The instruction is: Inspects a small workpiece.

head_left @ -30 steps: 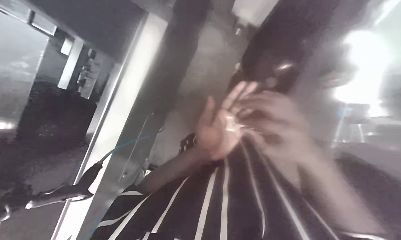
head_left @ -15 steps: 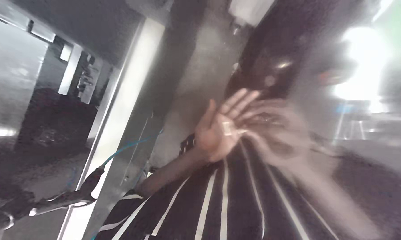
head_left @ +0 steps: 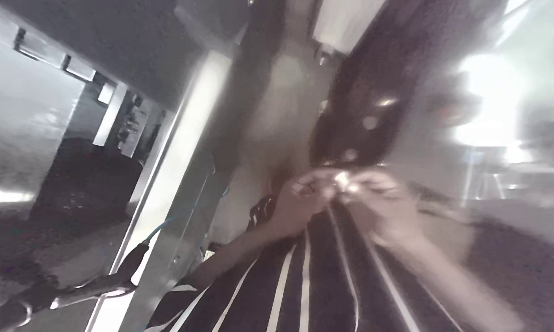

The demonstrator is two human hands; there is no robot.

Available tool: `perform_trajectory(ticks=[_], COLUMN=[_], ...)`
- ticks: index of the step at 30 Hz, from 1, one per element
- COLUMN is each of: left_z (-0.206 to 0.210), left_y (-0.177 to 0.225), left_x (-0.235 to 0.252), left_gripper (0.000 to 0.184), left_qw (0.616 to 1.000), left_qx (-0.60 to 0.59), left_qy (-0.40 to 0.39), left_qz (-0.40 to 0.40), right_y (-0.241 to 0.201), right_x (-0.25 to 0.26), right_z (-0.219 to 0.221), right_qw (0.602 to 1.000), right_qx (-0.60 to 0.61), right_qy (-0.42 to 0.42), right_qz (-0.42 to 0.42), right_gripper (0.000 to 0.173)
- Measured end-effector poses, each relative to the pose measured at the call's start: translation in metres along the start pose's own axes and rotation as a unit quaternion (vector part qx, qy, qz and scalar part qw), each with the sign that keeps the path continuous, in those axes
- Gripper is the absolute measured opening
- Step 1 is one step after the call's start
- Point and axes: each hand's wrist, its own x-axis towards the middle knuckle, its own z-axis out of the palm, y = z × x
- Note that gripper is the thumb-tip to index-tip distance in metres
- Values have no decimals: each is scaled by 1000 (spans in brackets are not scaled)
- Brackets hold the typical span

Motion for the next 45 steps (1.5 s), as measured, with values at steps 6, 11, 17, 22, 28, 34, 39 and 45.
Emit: perform_trajectory(ticks=[6,11,17,22,28,34,39,45], left_z=[1,-1,-8,-4,-1,5,9,23], left_y=[8,9,12,21,21,25,19,6], left_x=[-2,0,0,0,-1,-1,-6,-2], left_gripper=[26,19,17,6,19,19,10,18], left_qw=[999,999,999,1000,997,971,956,980], left_qx=[25,21,40,-11,61,215,260,193], left_qy=[-14,-5,-10,-1,57,101,133,12], left_qz=[34,47,-13,-8,1,32,3,52], right_y=[4,6,7,17,20,22,21,11], right_x=[2,4,5,2,-4,-14,-25,-43], right_z=[8,11,9,3,-8,-20,-34,-53], right_qw=[999,998,998,1000,999,995,984,979], right_qx=[36,52,35,-4,-38,-89,-167,-182], right_qy=[-24,-36,-41,1,11,26,53,58], right_qz=[20,22,28,11,-4,-29,-38,-70], right_gripper=[5,5,7,12,14,12,10,11])
